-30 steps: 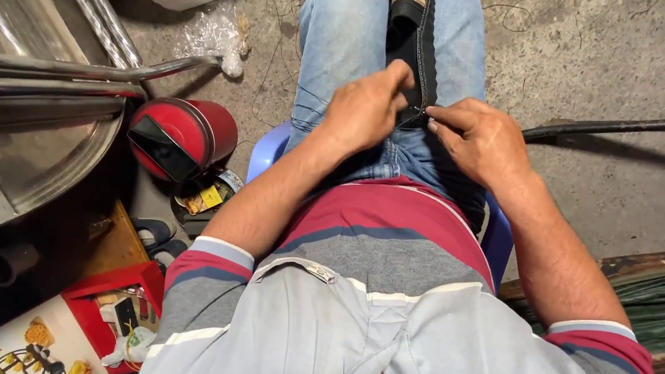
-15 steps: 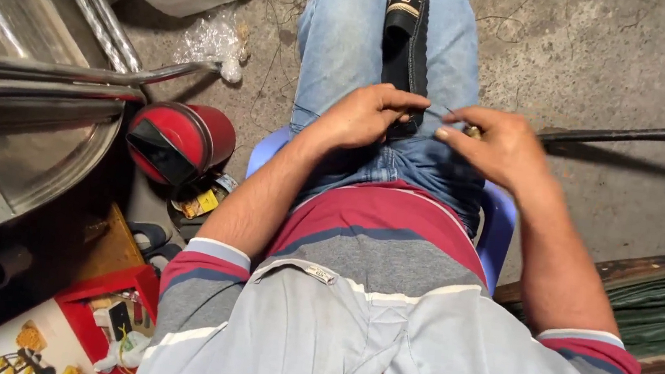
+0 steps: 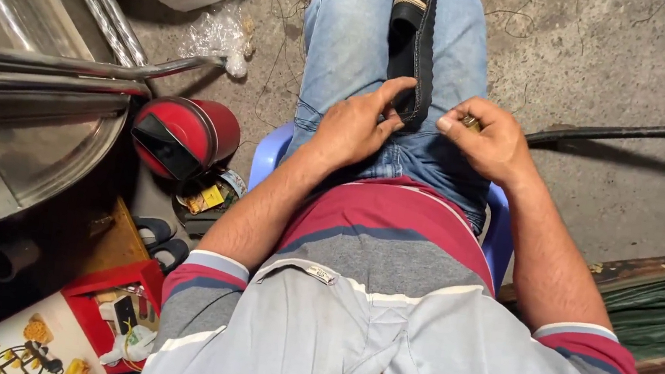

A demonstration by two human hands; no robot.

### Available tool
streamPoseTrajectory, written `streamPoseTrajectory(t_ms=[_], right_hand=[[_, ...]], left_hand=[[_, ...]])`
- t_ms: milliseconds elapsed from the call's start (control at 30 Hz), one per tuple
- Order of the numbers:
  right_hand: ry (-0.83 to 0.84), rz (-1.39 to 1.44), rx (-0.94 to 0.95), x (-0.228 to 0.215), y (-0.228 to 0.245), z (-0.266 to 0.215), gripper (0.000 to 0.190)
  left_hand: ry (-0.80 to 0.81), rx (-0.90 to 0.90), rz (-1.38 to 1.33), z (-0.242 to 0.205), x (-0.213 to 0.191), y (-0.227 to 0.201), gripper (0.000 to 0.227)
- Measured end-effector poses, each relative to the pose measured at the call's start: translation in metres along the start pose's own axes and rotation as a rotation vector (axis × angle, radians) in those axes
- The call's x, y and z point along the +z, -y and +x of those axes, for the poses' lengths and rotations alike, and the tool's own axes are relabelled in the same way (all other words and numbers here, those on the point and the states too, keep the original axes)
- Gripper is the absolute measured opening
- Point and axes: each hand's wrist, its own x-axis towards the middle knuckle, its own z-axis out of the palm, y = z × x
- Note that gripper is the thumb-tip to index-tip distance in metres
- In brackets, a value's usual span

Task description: The person sits on a blue stool and sews the upper edge of a black slip-on shoe resting on their lap. They repeatedly push a needle through the shoe material and pull the thread tight, working along the side of the shoe.

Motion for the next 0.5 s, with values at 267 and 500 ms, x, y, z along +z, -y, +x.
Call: streamPoseTrajectory(t_ms=[267,500], right_hand=[[0.087,0.38,-0.19,0.009,0.015,0.001,0.027],[-0.012,-0.008,-0.321,0.033,0.015,0.021,0.018]], left_hand=[[0.014,-0.084,0.043,-0.002,-0.013,0.011,0.06],[0.007,-0.107,-0.738,0.015,-0.001,0.007,0.053]])
